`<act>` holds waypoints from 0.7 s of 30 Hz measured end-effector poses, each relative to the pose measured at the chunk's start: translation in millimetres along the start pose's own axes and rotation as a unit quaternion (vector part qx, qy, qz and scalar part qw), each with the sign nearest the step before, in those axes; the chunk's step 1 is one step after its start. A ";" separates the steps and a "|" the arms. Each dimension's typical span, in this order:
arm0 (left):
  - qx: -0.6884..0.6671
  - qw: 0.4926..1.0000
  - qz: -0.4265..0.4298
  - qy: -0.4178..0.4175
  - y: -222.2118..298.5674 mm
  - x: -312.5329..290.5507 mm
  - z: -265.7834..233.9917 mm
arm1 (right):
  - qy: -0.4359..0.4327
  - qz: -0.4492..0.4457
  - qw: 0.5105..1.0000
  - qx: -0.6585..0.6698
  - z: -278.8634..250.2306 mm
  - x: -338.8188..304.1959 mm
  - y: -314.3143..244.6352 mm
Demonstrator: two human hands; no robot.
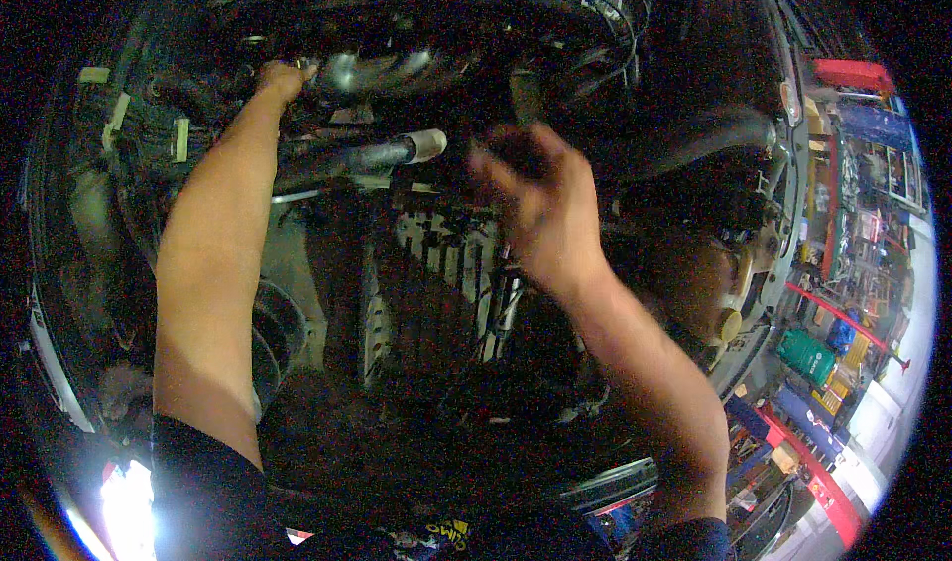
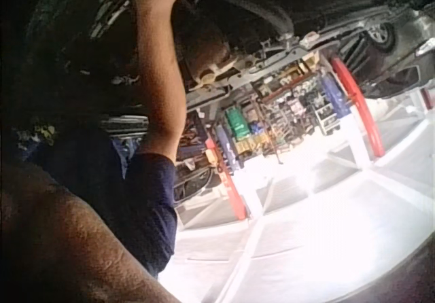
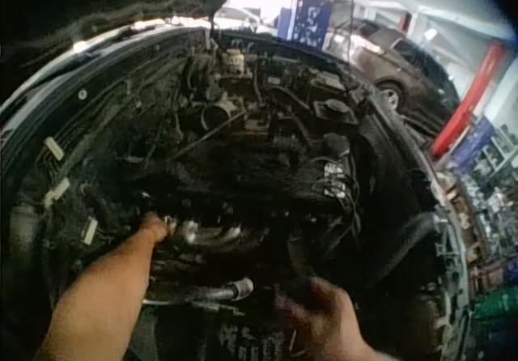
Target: The person loosens bolts on an exhaust pipe using two wrenches, sprays lubricant, wipes the pipe, and then installs it into the engine bay. The person handles the exhaust pipe, wrenches, and spray can.
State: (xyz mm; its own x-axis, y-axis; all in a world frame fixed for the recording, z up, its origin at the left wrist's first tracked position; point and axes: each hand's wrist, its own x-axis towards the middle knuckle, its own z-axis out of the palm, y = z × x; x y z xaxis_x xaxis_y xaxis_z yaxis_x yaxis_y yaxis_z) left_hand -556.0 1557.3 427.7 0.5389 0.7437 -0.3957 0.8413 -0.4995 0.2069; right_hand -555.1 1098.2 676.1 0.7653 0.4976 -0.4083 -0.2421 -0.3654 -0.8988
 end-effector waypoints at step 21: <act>0.035 0.999 0.014 -0.014 -5.5 3.9 8.6 | -0.109 -0.274 0.846 -0.445 97.1 242.3 74.6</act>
State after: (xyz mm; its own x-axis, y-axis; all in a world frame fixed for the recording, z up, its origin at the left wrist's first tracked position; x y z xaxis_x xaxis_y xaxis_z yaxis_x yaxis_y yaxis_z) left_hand -558.9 1559.1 417.4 0.5607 0.7161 -0.4157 0.8197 -0.5511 0.1562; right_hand -445.6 1268.0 494.7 0.4648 0.8821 -0.0766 0.7322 -0.4316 -0.5270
